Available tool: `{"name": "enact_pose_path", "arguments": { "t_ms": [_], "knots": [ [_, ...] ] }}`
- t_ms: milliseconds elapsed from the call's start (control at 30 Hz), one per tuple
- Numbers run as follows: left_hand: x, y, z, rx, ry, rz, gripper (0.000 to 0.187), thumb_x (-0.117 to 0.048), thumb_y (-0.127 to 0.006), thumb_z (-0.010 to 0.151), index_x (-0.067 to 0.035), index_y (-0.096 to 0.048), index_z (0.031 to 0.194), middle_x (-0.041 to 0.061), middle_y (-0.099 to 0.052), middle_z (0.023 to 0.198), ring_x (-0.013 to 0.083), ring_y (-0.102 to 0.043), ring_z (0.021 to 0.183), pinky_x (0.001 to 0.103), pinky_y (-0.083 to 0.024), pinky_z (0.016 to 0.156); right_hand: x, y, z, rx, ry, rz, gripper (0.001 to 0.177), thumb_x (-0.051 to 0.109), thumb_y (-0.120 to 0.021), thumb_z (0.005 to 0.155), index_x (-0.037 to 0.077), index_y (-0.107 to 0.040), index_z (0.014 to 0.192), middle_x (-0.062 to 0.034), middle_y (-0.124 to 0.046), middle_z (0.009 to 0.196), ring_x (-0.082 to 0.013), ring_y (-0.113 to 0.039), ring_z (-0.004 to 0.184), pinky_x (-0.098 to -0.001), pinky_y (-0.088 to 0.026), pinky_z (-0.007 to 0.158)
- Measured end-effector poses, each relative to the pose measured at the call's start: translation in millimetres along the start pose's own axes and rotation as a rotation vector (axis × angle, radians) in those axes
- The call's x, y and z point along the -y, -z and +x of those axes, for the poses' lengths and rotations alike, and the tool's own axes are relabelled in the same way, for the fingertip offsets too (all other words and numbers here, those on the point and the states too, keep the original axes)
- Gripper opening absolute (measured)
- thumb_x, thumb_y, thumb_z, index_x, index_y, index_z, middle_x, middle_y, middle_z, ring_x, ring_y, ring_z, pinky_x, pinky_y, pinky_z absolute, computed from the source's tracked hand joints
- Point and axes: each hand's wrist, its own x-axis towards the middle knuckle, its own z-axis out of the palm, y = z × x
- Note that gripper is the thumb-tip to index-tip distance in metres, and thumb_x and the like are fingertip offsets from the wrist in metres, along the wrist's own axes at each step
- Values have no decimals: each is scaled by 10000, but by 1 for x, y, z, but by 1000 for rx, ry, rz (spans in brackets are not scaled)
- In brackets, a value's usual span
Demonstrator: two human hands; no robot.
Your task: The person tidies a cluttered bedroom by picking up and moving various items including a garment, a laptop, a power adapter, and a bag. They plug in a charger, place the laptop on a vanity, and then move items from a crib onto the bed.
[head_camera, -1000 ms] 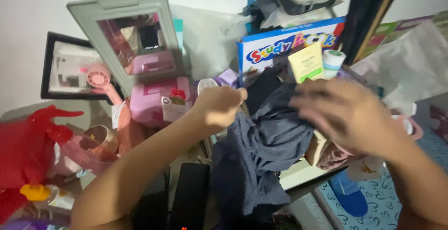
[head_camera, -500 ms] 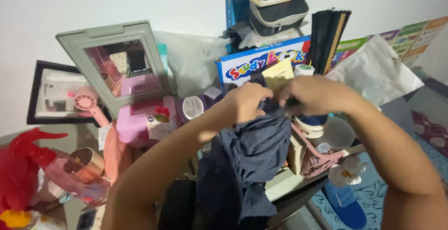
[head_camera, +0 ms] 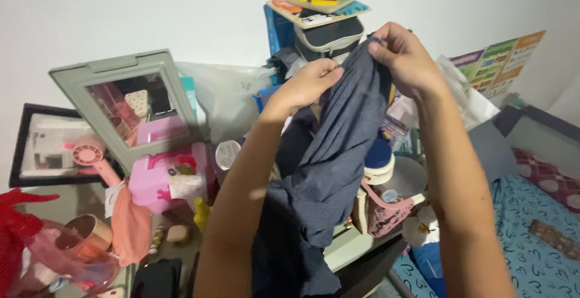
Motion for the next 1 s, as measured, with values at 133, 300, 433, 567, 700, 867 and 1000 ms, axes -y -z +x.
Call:
{"name": "enact_pose_path", "arguments": {
  "t_ms": [133, 300, 433, 567, 700, 867, 1000],
  "knots": [
    [-22, -14, -8, 62, -155, 67, 339, -294, -718, 963, -3, -691, 1133, 84, -722, 878, 149, -641, 786, 370, -496, 683, -5, 9, 0, -212, 105, 146, 33, 45, -583, 1097, 76, -573, 1103, 20, -633, 965, -69, -565, 856, -226, -483, 798],
    [-33, -36, -13, -593, -351, 362, 300, -218, -706, 945, -16, -732, 1165, 156, -746, 1026, 198, -708, 889, 329, -551, 820, 1, 7, -4, -252, 230, 127, 90, 9, -601, 1088, 81, -563, 1126, 38, -584, 953, -57, -528, 864, -210, -447, 807],
    [-22, -56, -26, -633, -405, 45, 280, -174, -619, 1010, 12, -668, 1214, 133, -746, 1095, 155, -690, 1025, 303, -516, 928, 12, 1, -12, -112, 193, -60, 133, 10, -617, 985, 59, -627, 1108, 37, -616, 992, -54, -571, 944, -211, -459, 864],
    [-8, -72, -44, -573, -401, -251, 256, -155, -621, 1022, 24, -695, 1189, 82, -717, 1076, 122, -633, 1003, 276, -493, 915, 19, -9, -19, -40, 94, -128, 137, 86, -636, 974, 60, -724, 1076, 37, -695, 998, -52, -606, 957, -210, -465, 878],
    [-7, -76, -51, -646, -377, -259, 245, -167, -677, 1032, 37, -719, 1163, 67, -702, 1048, 110, -606, 953, 256, -491, 879, 21, -16, -25, -3, 33, -291, 103, 131, -754, 944, 44, -758, 997, 36, -714, 946, -57, -608, 908, -232, -486, 828],
    [-15, -69, -60, -713, -368, -172, 261, -194, -651, 1017, 28, -725, 1133, 53, -749, 1054, 84, -666, 965, 240, -522, 883, 21, -23, -24, 38, 98, -290, 123, 125, -771, 915, 28, -751, 988, 47, -702, 1048, -63, -602, 950, -232, -470, 829],
    [-16, -64, -62, -728, -382, -126, 258, -195, -672, 1011, 36, -734, 1109, 51, -761, 996, 81, -663, 918, 239, -527, 847, 15, -26, -25, 84, 65, -172, 123, 94, -745, 909, 31, -735, 1014, 53, -709, 1095, -54, -624, 985, -232, -502, 873]
  ]
}}
